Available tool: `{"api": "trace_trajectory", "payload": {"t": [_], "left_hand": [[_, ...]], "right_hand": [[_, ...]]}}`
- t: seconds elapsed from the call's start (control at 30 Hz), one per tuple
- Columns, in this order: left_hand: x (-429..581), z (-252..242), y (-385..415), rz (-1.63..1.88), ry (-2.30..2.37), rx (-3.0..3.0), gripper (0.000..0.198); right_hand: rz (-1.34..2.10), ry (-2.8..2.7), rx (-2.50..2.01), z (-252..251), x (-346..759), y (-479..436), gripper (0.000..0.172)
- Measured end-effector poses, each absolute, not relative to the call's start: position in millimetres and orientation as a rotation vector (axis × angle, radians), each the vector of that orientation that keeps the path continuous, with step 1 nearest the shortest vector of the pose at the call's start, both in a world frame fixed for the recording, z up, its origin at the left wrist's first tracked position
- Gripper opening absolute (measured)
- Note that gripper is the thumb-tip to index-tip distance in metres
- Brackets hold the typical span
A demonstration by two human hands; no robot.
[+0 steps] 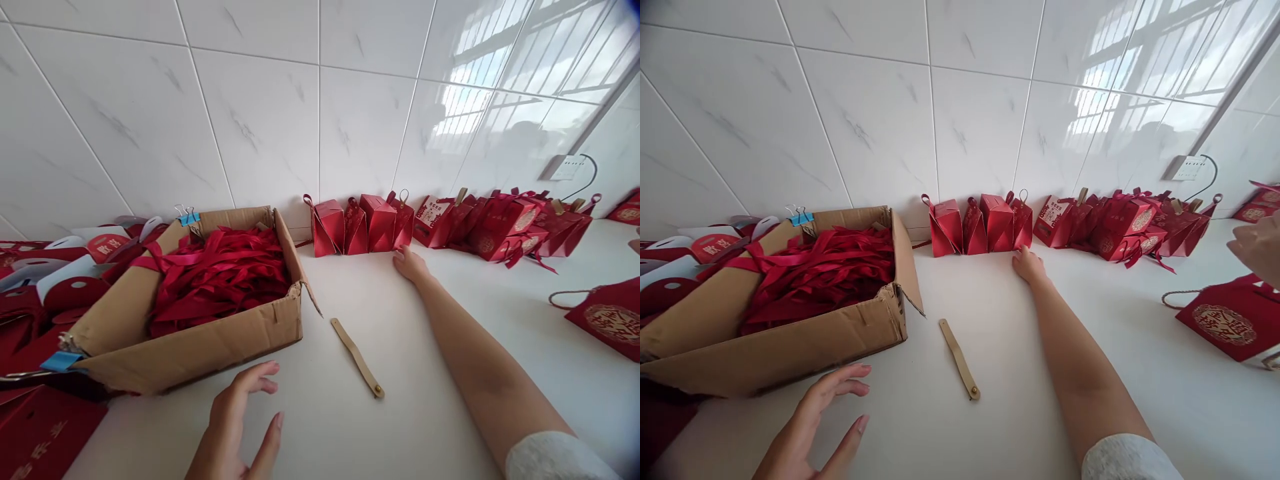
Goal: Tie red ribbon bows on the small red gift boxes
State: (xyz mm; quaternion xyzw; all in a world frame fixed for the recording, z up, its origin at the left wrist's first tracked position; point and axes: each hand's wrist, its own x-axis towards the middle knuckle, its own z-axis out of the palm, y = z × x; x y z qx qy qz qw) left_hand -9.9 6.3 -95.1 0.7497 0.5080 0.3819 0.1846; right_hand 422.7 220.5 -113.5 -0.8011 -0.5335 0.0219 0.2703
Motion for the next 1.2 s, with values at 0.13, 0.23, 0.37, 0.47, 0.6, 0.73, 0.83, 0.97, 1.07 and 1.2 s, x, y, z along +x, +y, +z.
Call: {"api": "trace_trajectory", "payload": {"t": [0.13,0.23,0.37,0.47,0.6,0.73,0.83,0.97,1.07,1.2], "left_hand": [[-12,-91,11,1.056,1.444,2.094,0.039],[-13,-85,13,1.020,1.403,2.141,0.039],[-13,-76,13,1.046,1.388,2.158,0.038],[-15,-72,12,1.124,1.356,2.189,0.040],[-15,-70,12,1.179,1.300,2.252,0.040],[-13,-55,0,1.214,1.241,2.318,0.033],[-22,-37,-30,1.270,1.205,2.359,0.027],[-66,-29,-83,1.534,1.324,2.312,0.028],[-119,-34,-95,1.861,1.837,2.036,0.042],[-173,-35,-72,1.712,2.230,1.873,0.078]], "right_hand": [[0.019,-1.501,-2.204,-112,411,208,0.032],[0.011,-1.573,-2.201,-113,401,192,0.031],[0.018,-1.654,-2.174,-117,391,171,0.031],[0.021,-1.676,-2.165,-122,386,157,0.032],[0.027,-1.677,-2.185,-128,378,136,0.031],[0.038,-1.693,-2.205,-132,367,111,0.035],[0.029,-1.716,-2.200,-132,356,91,0.037],[-0.005,-1.721,-2.197,-131,337,67,0.035],[-0.031,-1.713,-2.206,-128,322,52,0.030],[-0.065,-1.697,-2.223,-122,308,36,0.033]]}}
